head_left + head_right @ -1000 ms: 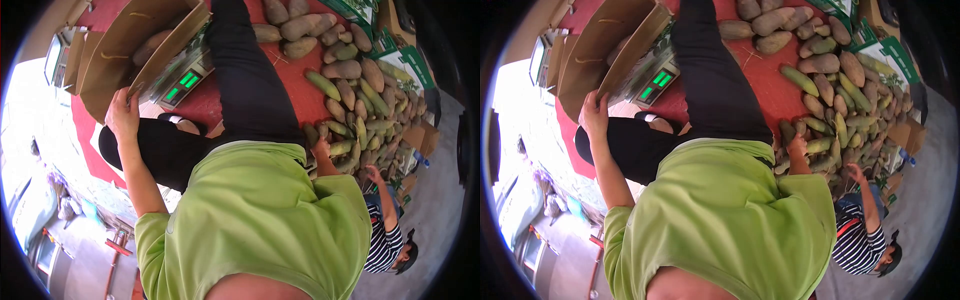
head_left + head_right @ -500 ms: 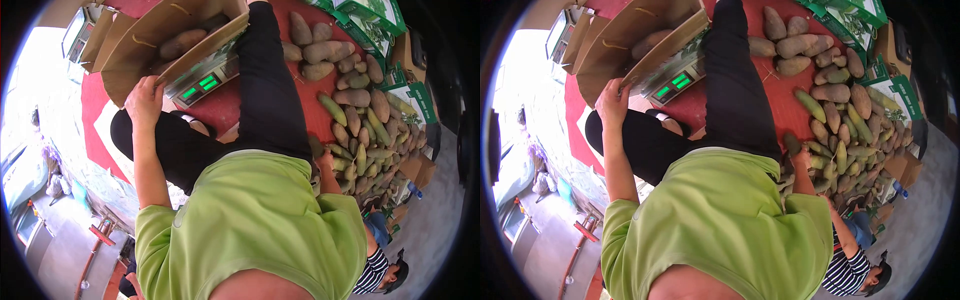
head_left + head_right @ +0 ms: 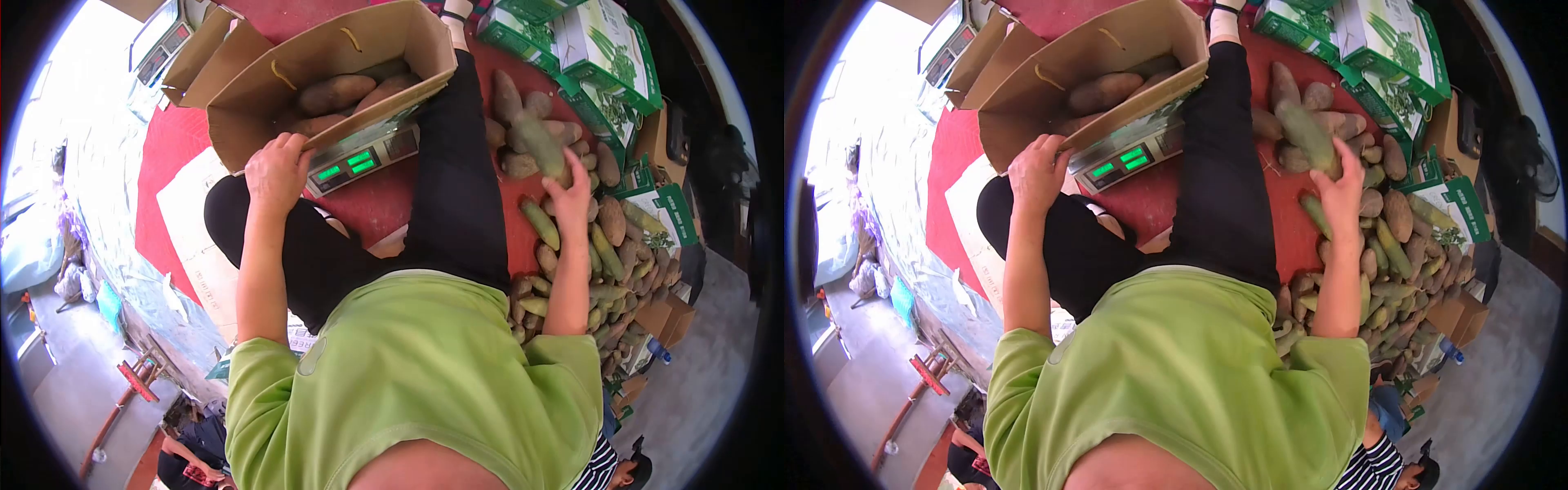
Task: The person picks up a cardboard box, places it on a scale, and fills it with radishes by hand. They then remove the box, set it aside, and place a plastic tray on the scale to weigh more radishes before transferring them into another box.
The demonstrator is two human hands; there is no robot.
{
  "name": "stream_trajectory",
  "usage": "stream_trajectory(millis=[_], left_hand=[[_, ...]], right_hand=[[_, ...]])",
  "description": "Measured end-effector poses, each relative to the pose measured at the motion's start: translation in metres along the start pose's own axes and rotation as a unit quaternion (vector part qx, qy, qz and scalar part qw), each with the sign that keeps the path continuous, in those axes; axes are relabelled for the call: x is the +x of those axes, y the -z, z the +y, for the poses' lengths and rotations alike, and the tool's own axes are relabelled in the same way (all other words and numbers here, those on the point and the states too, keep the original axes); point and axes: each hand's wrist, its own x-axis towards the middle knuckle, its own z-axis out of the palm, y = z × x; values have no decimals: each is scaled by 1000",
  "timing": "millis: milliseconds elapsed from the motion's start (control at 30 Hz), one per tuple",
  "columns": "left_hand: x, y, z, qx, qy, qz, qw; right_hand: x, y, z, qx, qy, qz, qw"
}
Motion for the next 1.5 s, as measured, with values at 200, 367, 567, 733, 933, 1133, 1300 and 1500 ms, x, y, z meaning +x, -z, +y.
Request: stream_trajectory(millis=[200,367,567,733,933,1133,1300,1500], left_hand=[[0,1,1,-8,-17,15,1000],[1,1,-2,-8,-18,15,1000],[1,-2,-7,-31,-36,27,998],[2,-4,-9,-36,-41,29,998],[3,-5,-9,-38,-37,27,998],[6,-1,-6,-36,-17,29,999],[6,-3,-6,-33,-31,46,998],[5,-2,-4,-20,-25,41,999]], right_hand=[[80,11,-159,30,210,-78,974],[135,-58,-214,-99,342,-194,914],[157,-178,-235,-395,305,-226,837],[153,-231,-236,-497,288,-235,784],[160,-229,-231,-442,256,-278,814],[156,-225,-212,-314,220,-257,887],[159,-208,-197,-266,216,-283,896],[165,-187,-207,-202,237,-277,909]])
